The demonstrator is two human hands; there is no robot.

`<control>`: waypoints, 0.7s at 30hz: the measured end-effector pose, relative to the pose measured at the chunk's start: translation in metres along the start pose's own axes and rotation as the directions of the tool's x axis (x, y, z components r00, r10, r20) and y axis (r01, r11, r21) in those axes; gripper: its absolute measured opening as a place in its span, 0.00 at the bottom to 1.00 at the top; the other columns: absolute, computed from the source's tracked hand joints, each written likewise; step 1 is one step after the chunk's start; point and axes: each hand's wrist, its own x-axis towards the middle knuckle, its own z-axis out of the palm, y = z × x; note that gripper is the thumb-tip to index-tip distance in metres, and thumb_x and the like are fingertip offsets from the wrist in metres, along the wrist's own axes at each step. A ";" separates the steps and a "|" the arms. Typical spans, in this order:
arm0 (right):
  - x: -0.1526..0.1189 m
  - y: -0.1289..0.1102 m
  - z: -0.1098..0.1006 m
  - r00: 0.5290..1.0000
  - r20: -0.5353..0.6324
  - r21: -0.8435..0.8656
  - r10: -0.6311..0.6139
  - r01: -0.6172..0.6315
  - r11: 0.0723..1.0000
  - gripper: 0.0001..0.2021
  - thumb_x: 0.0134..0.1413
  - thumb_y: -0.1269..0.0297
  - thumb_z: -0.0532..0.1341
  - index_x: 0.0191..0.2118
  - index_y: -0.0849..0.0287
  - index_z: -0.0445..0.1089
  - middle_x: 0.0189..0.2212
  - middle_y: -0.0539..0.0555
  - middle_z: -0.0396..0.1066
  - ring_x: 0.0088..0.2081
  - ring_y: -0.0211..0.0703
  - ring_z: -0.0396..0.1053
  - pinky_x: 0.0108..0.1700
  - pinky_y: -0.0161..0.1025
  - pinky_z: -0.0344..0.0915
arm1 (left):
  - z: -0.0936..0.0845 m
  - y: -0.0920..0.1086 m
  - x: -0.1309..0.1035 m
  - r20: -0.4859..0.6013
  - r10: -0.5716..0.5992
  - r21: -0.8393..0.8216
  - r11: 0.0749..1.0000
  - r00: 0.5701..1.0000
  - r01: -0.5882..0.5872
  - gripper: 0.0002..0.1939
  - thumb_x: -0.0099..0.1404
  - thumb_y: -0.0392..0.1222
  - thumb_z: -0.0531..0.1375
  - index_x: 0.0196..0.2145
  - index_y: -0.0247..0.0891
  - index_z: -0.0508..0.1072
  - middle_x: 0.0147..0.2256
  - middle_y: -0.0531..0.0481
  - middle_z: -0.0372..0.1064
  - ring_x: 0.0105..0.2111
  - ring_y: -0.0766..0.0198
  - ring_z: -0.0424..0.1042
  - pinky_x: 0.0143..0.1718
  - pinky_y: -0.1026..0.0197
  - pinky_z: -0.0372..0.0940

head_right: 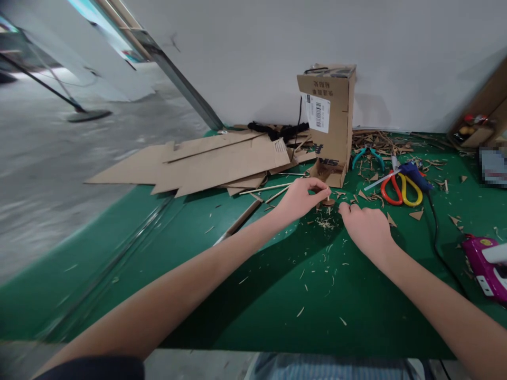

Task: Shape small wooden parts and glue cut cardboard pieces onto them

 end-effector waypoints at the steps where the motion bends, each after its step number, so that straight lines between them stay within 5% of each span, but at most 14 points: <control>1: 0.000 -0.001 0.000 1.000 0.020 0.000 0.001 -0.001 1.000 0.15 0.66 0.66 0.43 0.40 0.60 0.66 0.29 0.56 0.73 0.23 0.41 0.71 0.20 0.37 0.42 | 0.000 0.000 0.000 -0.005 0.002 0.005 1.000 1.000 -0.002 0.08 0.62 0.40 0.58 0.29 0.36 0.75 0.31 0.47 0.75 0.29 0.63 0.71 0.33 0.60 0.65; 9: -0.004 -0.005 -0.011 0.978 0.195 0.018 -0.069 0.067 0.998 0.10 0.61 0.73 0.49 0.43 0.61 0.65 0.26 0.55 0.73 0.22 0.43 0.71 0.21 0.36 0.48 | -0.002 0.000 -0.001 0.006 0.002 0.008 1.000 1.000 -0.002 0.08 0.62 0.41 0.58 0.29 0.36 0.74 0.29 0.48 0.75 0.27 0.64 0.70 0.30 0.61 0.64; 17: -0.002 0.001 -0.003 1.000 -0.017 -0.029 -0.020 0.020 0.999 0.17 0.67 0.65 0.41 0.38 0.60 0.66 0.28 0.55 0.73 0.24 0.43 0.72 0.20 0.38 0.42 | 0.001 0.000 0.001 0.007 -0.013 -0.009 1.000 1.000 0.013 0.08 0.61 0.41 0.59 0.29 0.35 0.74 0.30 0.47 0.75 0.25 0.65 0.69 0.28 0.61 0.64; 21: 0.001 0.000 -0.001 1.000 0.011 -0.027 0.000 0.001 1.000 0.14 0.66 0.67 0.43 0.40 0.60 0.66 0.29 0.55 0.73 0.24 0.43 0.72 0.21 0.37 0.44 | 0.001 -0.001 0.002 -0.002 -0.017 0.002 1.000 1.000 0.017 0.08 0.61 0.41 0.59 0.29 0.35 0.75 0.29 0.47 0.75 0.26 0.65 0.70 0.29 0.62 0.64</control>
